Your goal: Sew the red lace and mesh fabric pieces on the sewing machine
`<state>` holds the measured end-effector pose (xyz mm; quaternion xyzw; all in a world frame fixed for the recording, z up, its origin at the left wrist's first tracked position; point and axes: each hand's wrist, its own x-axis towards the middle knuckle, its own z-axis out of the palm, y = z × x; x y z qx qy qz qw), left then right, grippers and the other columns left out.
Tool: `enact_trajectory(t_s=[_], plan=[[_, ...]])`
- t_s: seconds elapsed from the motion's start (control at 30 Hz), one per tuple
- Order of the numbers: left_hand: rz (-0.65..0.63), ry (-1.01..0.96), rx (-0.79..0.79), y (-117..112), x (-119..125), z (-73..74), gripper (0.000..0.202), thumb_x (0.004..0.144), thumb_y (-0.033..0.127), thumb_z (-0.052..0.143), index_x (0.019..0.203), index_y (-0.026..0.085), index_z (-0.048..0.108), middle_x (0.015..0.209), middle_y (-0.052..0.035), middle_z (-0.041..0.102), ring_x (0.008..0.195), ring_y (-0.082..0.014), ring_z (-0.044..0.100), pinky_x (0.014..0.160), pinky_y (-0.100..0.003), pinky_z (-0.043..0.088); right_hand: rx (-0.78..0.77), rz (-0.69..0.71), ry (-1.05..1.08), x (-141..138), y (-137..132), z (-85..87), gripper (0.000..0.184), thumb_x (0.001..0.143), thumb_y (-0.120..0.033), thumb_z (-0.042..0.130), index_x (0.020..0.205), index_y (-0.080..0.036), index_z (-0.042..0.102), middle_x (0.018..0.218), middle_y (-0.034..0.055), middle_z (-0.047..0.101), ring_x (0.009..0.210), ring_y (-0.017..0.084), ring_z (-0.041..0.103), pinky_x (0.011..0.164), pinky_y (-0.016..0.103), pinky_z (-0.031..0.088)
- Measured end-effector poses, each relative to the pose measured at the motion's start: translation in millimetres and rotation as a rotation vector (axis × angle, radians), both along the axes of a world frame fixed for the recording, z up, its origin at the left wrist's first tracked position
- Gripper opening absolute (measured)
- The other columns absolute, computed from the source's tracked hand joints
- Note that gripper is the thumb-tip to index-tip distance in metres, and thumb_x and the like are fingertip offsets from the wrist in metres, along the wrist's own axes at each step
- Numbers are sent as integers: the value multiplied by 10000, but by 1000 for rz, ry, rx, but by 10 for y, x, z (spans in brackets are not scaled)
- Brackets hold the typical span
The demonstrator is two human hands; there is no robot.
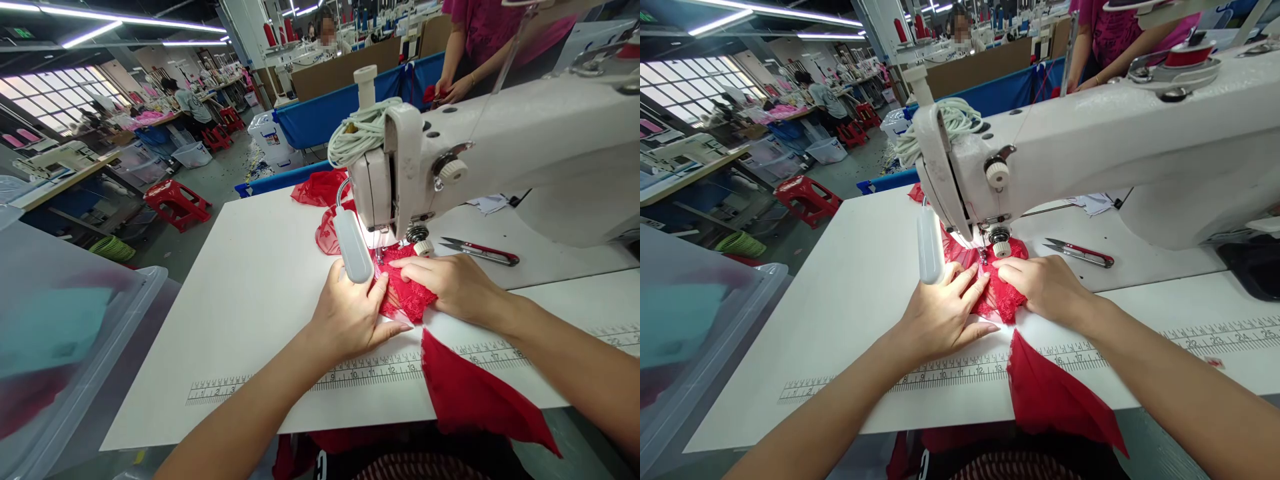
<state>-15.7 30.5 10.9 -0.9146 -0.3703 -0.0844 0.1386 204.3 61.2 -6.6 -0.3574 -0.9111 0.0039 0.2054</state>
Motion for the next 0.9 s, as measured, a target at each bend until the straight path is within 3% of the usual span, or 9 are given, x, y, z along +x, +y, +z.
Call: enact_trajectory(t_s=[0.23,0.5,0.6,0.67,0.73,0.8,0.9], plan=[[12,-23,2,5,3,-3,763,934,677,202,1205,93,612,1080,-179,672,994,-335,591,853,-478,411,0,-24,-11,-8,3,-14,246,706,-50,502,836,-198,649,1159,26,707,780,183,689,495,269,389],[11,-64,36,12,11,19,680,937,627,316,1203,73,606,1066,-182,667,1015,-353,573,860,-498,405,-9,-59,-14,-31,-1,4,128,762,-122,537,822,-198,621,1170,25,702,688,161,656,489,272,345],[-29,-83,86,-8,41,19,458,942,482,420,1068,107,649,913,-119,673,912,-301,589,784,-454,421,-6,-85,-52,-29,-8,18,202,732,-93,526,868,-197,635,1168,24,701,664,157,634,481,280,324],[-46,-81,159,-27,61,3,239,929,275,459,907,148,660,753,-58,636,783,-241,590,678,-382,413,-12,-97,-71,-22,-14,31,267,690,-79,523,898,-198,641,1185,25,692,669,161,628,487,286,327],[-64,-81,234,-38,74,-15,237,878,73,445,749,164,622,657,-20,587,651,-180,558,573,-311,365,-26,-103,-87,-11,-22,43,258,678,-104,533,892,-198,642,1220,26,675,686,170,629,494,291,333],[-105,-101,212,-29,75,-25,292,851,-22,412,700,159,584,695,-17,608,606,-141,541,536,-276,360,-40,-99,-100,-2,-36,50,263,696,-142,543,934,-195,642,1245,38,659,726,187,638,505,291,345],[-127,-279,-4,37,52,-36,268,906,11,367,865,150,592,923,-59,668,735,-132,612,615,-257,469,-29,-62,-58,-17,-61,40,366,743,-164,537,1101,-194,607,1217,71,656,762,189,631,530,277,361]])
